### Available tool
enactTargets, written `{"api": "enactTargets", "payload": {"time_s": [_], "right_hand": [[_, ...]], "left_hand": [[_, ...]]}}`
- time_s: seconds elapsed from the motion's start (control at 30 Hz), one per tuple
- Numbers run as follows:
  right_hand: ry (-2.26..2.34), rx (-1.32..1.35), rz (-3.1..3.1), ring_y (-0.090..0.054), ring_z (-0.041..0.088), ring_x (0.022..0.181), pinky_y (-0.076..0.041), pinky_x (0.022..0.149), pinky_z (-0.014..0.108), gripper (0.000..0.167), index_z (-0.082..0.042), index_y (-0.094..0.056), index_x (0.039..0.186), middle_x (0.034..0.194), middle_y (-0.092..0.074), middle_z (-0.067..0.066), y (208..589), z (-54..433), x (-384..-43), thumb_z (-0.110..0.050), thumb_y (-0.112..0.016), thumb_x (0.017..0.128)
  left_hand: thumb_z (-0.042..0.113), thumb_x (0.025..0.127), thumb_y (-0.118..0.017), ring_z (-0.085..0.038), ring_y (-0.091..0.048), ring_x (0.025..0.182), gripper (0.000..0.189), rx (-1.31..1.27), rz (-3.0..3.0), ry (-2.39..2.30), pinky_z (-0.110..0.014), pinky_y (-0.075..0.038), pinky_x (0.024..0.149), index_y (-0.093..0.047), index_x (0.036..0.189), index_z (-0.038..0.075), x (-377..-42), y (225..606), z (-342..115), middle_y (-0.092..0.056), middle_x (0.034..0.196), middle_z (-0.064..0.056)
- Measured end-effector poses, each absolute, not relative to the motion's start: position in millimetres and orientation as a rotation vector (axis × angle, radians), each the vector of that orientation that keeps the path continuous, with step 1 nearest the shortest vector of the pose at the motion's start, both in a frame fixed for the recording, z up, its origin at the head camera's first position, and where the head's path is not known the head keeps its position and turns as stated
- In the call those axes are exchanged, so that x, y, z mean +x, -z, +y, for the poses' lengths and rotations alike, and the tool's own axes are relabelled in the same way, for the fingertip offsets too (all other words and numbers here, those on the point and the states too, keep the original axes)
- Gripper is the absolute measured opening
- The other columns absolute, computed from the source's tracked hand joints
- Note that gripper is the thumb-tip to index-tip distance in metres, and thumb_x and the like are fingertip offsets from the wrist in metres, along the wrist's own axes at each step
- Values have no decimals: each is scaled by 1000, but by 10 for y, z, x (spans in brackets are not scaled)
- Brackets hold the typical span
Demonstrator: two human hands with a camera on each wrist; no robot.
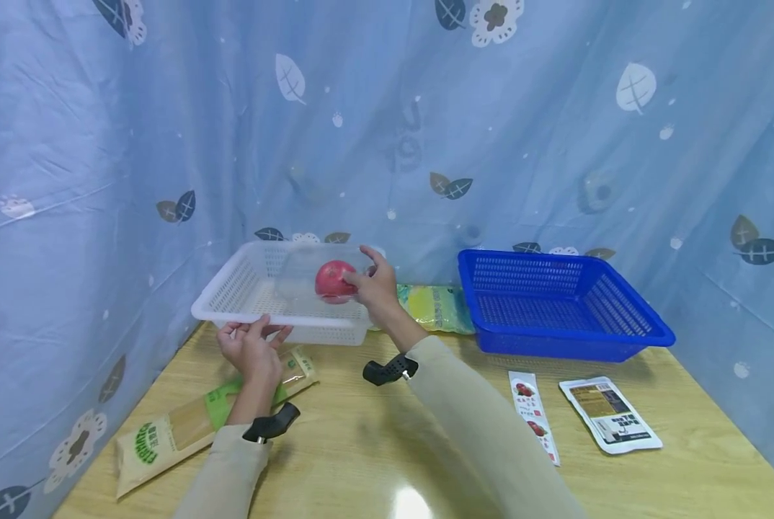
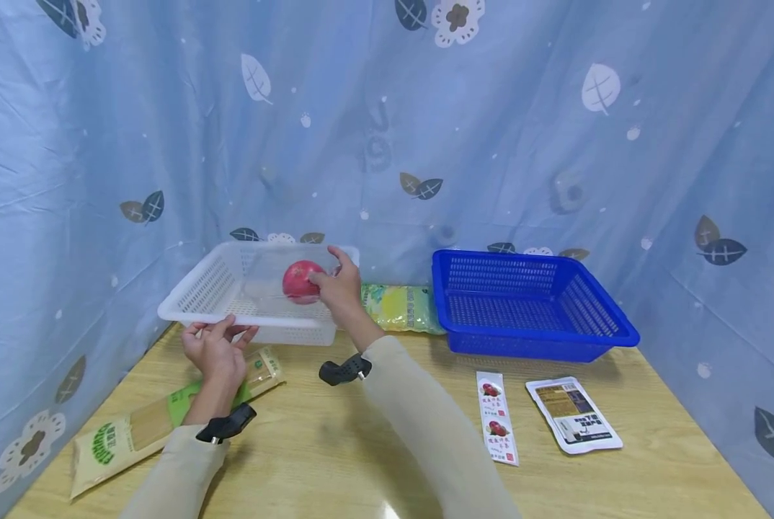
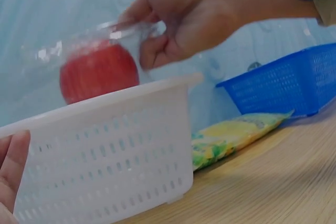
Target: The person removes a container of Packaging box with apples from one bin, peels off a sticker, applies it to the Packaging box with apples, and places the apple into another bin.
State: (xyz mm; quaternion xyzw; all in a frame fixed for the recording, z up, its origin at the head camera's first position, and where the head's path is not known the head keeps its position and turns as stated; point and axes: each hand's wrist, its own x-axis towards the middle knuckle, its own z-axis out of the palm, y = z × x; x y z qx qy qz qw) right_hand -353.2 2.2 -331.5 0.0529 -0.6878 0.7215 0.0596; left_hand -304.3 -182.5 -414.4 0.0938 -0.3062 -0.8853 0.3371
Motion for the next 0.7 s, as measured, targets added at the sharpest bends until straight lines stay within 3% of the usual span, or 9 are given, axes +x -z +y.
{"api": "enactTargets", "payload": {"time_s": [0.13, 0.23, 0.47, 0.7], "right_hand": [[-2355, 130, -1973, -41, 10, 63, -49, 51, 19, 66, -22, -52, 148, 85, -39, -1, 3219, 90, -3481, 1, -73, 90], [-2422, 123, -1933, -35, 9, 59, -40, 47, 19, 65, -24, -52, 147, 86, -38, -1, 3173, 164, -3418, 0, -73, 91], [-2455, 88, -1900, -36, 9, 58, -38, 48, 20, 65, -25, -52, 147, 89, -37, -1, 3130, 423, -3241, 0, -73, 91], [-2642, 161, -1706, -27, 10, 53, -22, 44, 20, 60, -21, -49, 147, 84, -38, -1, 3079, 668, -3027, 2, -67, 95]], "left_hand": [[-7, 93, -66, -21, -64, 59, 42, 206, -809, 2322, -36, -64, 56, -34, 115, 9, -3038, 4165, -1842, -49, 106, -15], [-6, 93, -67, -21, -65, 59, 42, 186, -818, 2317, -36, -64, 57, -34, 114, 9, -3037, 4175, -1843, -49, 106, -16], [-7, 94, -65, -21, -66, 61, 42, 175, -826, 2322, -38, -65, 60, -34, 117, 9, -3043, 4195, -1820, -51, 106, -13], [-4, 96, -65, -19, -66, 64, 41, 190, -858, 2305, -36, -65, 64, -34, 119, 10, -3006, 4176, -1833, -52, 111, -14]]}}
